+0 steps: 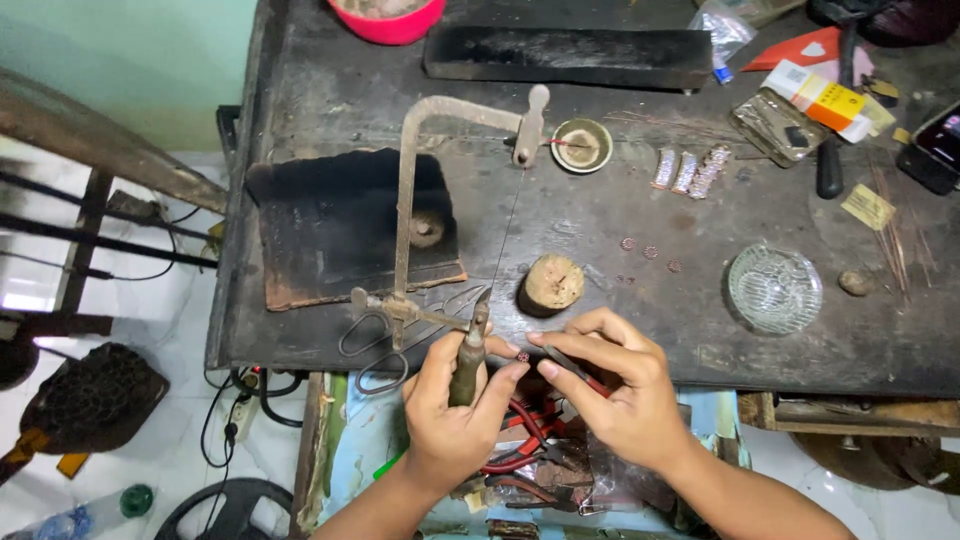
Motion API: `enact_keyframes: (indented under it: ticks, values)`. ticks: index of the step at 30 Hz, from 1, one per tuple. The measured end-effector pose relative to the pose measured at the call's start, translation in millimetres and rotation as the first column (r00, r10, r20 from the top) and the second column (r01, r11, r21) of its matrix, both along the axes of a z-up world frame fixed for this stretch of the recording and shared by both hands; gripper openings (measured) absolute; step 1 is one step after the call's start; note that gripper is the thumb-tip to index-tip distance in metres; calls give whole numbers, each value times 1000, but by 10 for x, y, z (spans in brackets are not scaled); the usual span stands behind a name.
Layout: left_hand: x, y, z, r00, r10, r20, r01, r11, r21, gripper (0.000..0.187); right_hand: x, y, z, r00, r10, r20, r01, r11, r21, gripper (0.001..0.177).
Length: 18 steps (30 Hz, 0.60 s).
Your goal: Using a jeweler's saw to precisely cut small metal components on a metalworking bench.
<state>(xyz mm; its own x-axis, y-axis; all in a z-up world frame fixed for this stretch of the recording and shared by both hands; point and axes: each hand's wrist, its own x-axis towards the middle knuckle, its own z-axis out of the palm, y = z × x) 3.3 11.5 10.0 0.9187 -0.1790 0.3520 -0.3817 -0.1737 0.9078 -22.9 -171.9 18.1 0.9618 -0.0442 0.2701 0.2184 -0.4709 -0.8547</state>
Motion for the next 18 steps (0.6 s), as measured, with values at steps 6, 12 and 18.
enact_keyframes:
  ticks: [6,12,18]
  values:
    - [-7,31,16,998,12,55,-11,1000,-16,18,-76,17,7,1000,21,-4,-21,999,-44,32]
    - [-21,17,-40,998,7,64,-5,1000,-31,21,-104,5,-9,1000,17,-16,-18,995,-93,35]
    - [-33,-5,-89,998,4,66,0,998,-56,21,-106,33,-10,998,51,-36,-54,996,-77,35]
